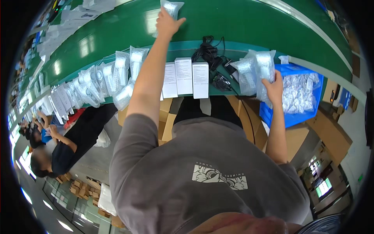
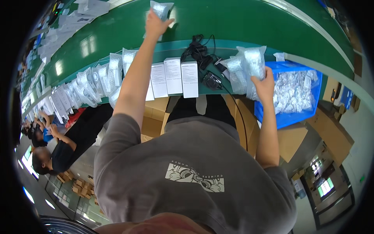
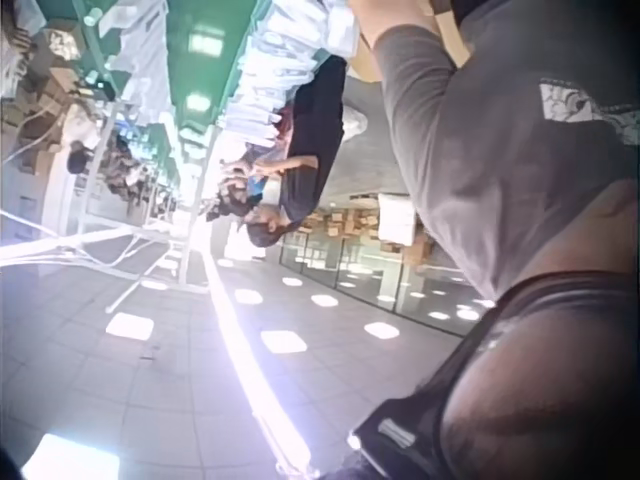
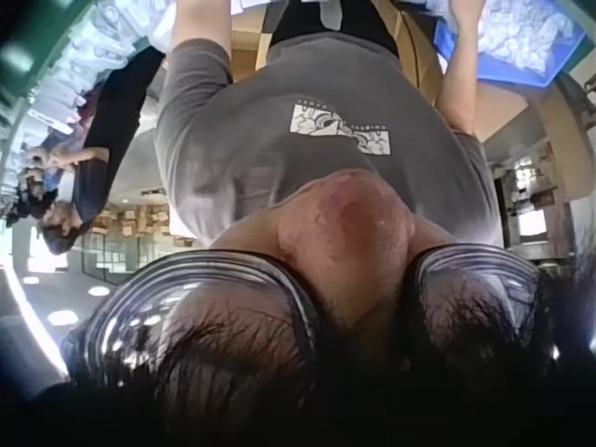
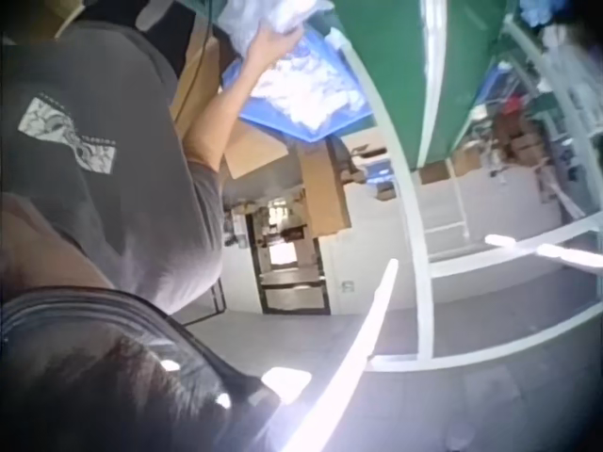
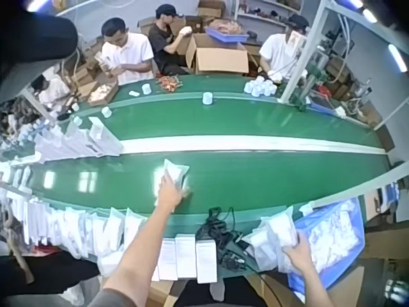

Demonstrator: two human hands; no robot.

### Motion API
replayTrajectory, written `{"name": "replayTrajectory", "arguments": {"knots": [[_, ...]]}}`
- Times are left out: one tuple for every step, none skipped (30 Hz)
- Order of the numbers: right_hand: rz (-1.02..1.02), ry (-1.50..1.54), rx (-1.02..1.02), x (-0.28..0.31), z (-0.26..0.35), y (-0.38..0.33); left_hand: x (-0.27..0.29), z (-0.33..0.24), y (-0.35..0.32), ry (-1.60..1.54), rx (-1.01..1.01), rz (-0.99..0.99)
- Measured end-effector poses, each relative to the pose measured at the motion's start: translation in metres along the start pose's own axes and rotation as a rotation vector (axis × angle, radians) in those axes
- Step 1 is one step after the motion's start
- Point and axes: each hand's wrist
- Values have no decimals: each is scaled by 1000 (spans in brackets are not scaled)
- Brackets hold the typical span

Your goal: Manually packaging electronic components into boxes on an assembly line.

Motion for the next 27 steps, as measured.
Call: {"name": "replayTrajectory", "arguments": {"knots": [[22, 11, 22, -6, -4, -3, -17, 7, 1, 140, 51, 80], [49, 192, -36, -12, -7, -8, -33, 14, 2, 276, 107, 161], [96, 380, -90, -19, 0, -8, -37, 22, 9, 189, 169, 205], [149, 399, -57, -26, 8, -9, -36, 35, 12, 106, 236, 238], [210, 585, -176, -33, 21, -14, -35, 38, 9, -17, 194, 158], [278, 768, -305, -40, 32, -16, -26, 40, 5, -131, 144, 74], [317, 771, -297, -46, 33, -18, -10, 23, 2, -238, 239, 106], [428, 965, -379, -50, 29, -20, 16, 3, -4, -353, 329, 135], [543, 1154, -468, -56, 24, -21, 46, 1, -21, -337, 347, 110], [663, 1341, -554, -64, 28, -20, 84, 0, -37, -343, 340, 165], [685, 1336, -547, -71, 33, -20, 111, 0, -51, -360, 328, 236], [806, 1317, -578, -82, 46, -21, 136, 20, -75, -360, 309, 165], [912, 1295, -605, -93, 58, -22, 154, 45, -102, -366, 281, 102], [1014, 1268, -631, -102, 69, -23, 175, 69, -129, -313, 292, 53], [1036, 1262, -609, -112, 76, -22, 196, 89, -151, -260, 301, 1], [990, 1146, -560, -124, 82, -23, 210, 113, -178, -281, 353, -119], [935, 1035, -508, -135, 89, -24, 217, 136, -192, -306, 402, -237], [871, 926, -462, -148, 98, -25, 225, 145, -186, -301, 401, -262], [889, 919, -448, -155, 111, -26, 231, 150, -186, -249, 376, -242], [863, 917, -436, -161, 124, -26, 235, 153, -184, -198, 351, -219], [834, 917, -425, -168, 139, -27, 238, 158, -183, -148, 325, -193], [802, 918, -415, -177, 152, -29, 235, 159, -179, -148, 327, -208], [813, 913, -404, -187, 162, -32, 226, 161, -178, -20, 366, -163], [789, 835, -338, -199, 172, -35, 216, 161, -179, 105, 406, -112], [764, 758, -271, -212, 181, -38, 214, 167, -183, 230, 446, -60], [723, 680, -205, -222, 188, -36, 210, 169, -185, 218, 445, -64], [710, 676, -197, -235, 196, -34, 207, 170, -185, 195, 422, -91]]}}
Point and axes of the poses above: each hand's wrist, its own y-axis towards the middle knuckle, its own x-axis out of the back of the hand, z = x × y
